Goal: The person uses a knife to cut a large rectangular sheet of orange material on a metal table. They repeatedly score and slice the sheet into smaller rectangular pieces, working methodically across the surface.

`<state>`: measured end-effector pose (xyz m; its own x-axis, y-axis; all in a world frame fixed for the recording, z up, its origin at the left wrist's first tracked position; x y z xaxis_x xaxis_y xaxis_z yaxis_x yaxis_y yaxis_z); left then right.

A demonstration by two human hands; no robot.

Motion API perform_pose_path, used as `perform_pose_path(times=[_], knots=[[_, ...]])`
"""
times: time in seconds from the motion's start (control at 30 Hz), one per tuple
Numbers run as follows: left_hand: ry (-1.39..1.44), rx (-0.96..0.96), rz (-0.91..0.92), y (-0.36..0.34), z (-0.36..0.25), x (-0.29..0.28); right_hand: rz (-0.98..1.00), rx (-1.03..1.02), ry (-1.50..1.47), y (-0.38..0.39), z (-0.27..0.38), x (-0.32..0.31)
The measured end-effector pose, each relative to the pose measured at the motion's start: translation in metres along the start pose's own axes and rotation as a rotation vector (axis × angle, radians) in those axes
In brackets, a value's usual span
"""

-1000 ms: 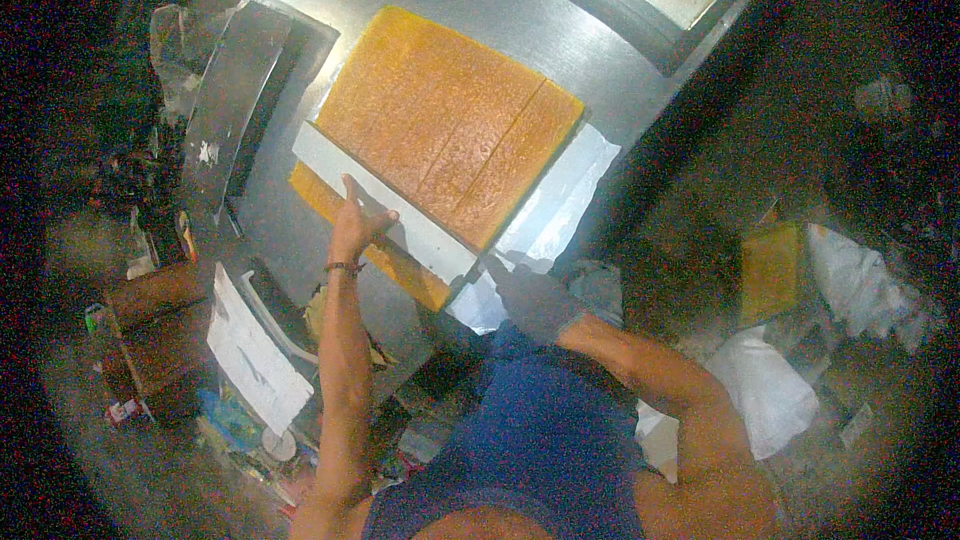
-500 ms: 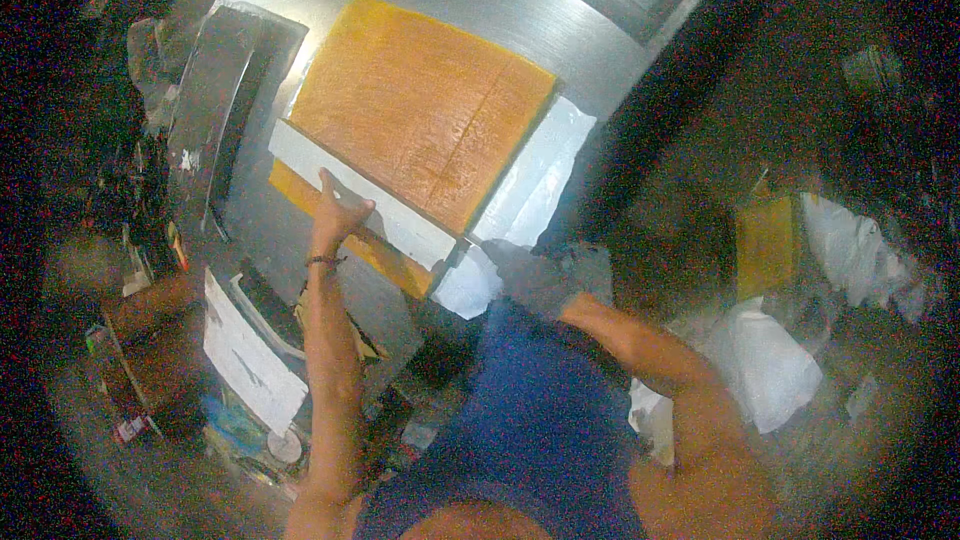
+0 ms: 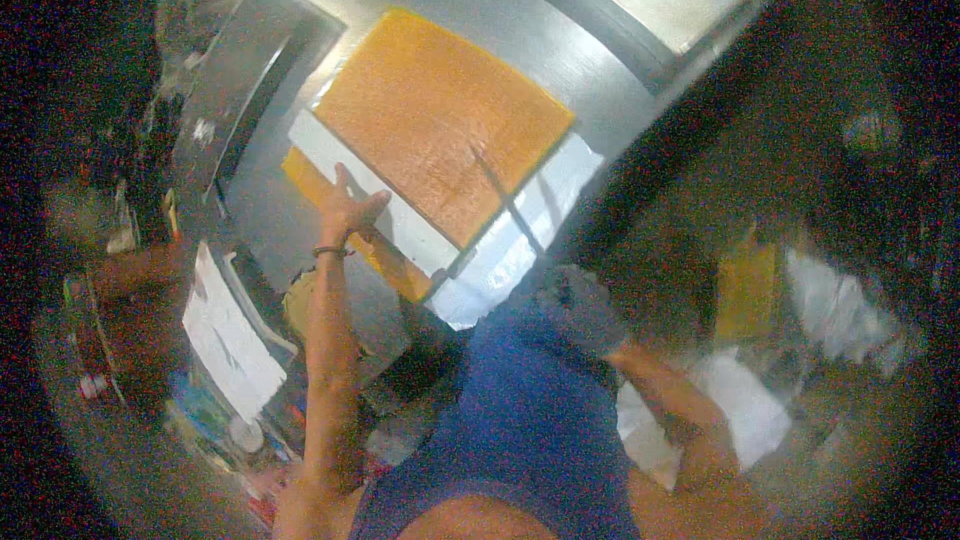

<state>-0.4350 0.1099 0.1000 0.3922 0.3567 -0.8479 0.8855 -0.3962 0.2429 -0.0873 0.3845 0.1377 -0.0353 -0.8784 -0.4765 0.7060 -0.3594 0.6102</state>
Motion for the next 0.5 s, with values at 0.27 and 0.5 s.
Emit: perform_pose_path(times=[0.27, 0.5], knots=[[-0.159, -0.184, -0.19, 0.0, -0.018, 0.015, 0.055, -0.204, 0.157, -0.086, 0.085, 0.095], [-0.111, -0.198, -0.297, 0.013, -0.04, 0.006, 0.166, -0.052, -0.181, -0.089, 0.083, 0.092]])
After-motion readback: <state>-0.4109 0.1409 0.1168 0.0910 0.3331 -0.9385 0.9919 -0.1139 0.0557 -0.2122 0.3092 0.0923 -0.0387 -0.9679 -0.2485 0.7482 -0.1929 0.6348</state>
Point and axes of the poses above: each hand's wrist, its own y-axis away from the middle knuckle, its own x-axis out of the palm, z = x × y, the point moved 4 cm from there along -y, towards the middle knuckle, and after that the axes turned 10 degrees about x, right-handed, at the moved point
